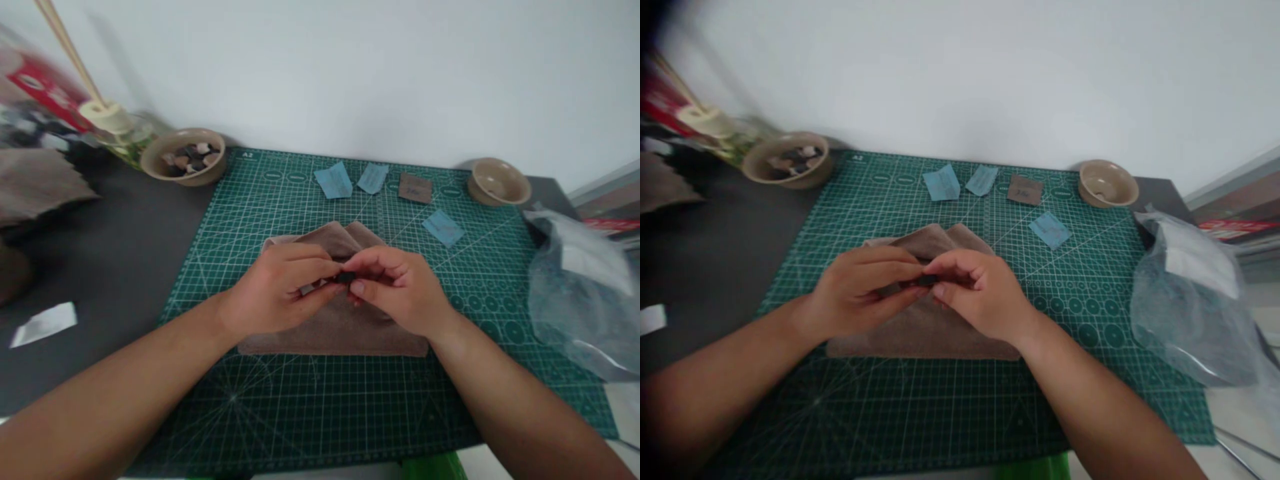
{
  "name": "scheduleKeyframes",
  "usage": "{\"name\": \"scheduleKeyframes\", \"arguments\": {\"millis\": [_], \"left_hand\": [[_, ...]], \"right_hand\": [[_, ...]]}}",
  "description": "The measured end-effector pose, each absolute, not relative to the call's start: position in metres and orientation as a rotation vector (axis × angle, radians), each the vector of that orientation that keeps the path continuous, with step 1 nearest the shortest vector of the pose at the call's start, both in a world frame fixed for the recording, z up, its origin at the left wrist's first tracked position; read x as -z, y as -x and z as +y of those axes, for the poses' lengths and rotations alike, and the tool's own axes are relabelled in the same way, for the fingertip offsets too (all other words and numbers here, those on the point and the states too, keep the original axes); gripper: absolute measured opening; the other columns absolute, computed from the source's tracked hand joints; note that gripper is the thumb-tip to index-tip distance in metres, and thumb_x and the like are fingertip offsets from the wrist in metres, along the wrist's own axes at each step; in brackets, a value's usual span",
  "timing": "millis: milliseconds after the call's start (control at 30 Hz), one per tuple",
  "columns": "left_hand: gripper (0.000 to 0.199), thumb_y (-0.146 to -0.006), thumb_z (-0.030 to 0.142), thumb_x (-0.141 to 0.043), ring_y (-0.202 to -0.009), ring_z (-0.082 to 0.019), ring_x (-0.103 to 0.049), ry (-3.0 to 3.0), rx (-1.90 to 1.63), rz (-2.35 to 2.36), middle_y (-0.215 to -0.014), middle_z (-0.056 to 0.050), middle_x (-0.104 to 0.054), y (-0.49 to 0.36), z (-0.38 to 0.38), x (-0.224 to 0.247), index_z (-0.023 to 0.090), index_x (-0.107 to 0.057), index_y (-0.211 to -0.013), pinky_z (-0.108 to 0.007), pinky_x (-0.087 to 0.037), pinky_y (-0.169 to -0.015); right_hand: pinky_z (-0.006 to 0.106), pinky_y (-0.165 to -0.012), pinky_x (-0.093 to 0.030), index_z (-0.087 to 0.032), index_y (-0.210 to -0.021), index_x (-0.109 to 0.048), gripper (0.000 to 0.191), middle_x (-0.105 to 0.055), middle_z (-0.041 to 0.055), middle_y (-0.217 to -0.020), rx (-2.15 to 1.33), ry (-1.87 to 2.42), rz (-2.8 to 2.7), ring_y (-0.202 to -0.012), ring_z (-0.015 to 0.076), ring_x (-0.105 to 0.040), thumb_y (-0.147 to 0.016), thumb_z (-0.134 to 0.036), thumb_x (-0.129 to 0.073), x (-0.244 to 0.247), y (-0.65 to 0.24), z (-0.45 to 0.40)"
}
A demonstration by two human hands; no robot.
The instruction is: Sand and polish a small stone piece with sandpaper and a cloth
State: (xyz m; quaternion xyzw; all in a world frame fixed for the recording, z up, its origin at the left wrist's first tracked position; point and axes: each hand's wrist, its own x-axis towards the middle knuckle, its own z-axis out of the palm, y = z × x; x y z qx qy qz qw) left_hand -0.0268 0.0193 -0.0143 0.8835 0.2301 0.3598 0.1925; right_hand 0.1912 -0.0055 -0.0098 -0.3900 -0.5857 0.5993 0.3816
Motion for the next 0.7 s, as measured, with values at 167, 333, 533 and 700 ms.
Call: {"name": "scheduleKeyframes", "arguments": {"millis": [167, 333, 533, 700], "left_hand": [[0.012, -0.091, 0.018, -0.068, -0.072, -0.015, -0.069, -2.481, -1.051, 0.627, -0.085, -0.006, -0.073, 0.0276, 0.0202, 0.0151, 0.017, -0.069, -0.103, -0.027, -0.054, -0.062], [0.016, -0.090, 0.020, -0.068, -0.072, -0.017, -0.068, -2.485, -1.082, 0.637, -0.086, -0.006, -0.073, 0.0279, 0.0179, 0.0115, 0.020, -0.068, -0.107, -0.031, -0.055, -0.063], [0.014, -0.090, 0.021, -0.067, -0.071, -0.018, -0.067, -2.524, -1.083, 0.688, -0.085, -0.006, -0.073, 0.0283, 0.0173, 0.0113, 0.021, -0.068, -0.104, -0.034, -0.054, -0.061], [0.014, -0.088, 0.020, -0.069, -0.071, -0.019, -0.067, -2.632, -1.076, 0.672, -0.085, -0.006, -0.073, 0.0285, 0.0177, 0.0139, 0.019, -0.067, -0.102, -0.035, -0.054, -0.063]], "right_hand": [[0.018, -0.057, -0.053, -0.019, -0.092, -0.067, 0.020, -0.072, -0.0033, -0.076, -1.450, 1.021, -1.583, -0.065, 0.0093, -0.068, -0.075, -0.012, -0.076, 0.0072, -0.1902, -0.0029], [0.019, -0.062, -0.056, -0.018, -0.094, -0.067, 0.017, -0.074, -0.0011, -0.084, -1.274, 1.019, -1.732, -0.069, 0.0099, -0.070, -0.079, -0.015, -0.074, 0.0089, -0.1921, -0.0058], [0.018, -0.059, -0.055, -0.016, -0.103, -0.068, 0.024, -0.074, -0.0011, -0.082, -0.994, 0.996, -1.902, -0.067, 0.0100, -0.069, -0.080, -0.018, -0.075, 0.0099, -0.1922, -0.0090], [0.019, -0.058, -0.052, -0.017, -0.101, -0.069, 0.021, -0.075, -0.0017, -0.083, -0.752, 1.004, -2.017, -0.066, 0.0096, -0.068, -0.082, -0.020, -0.075, 0.0079, -0.1913, -0.0088]]}}
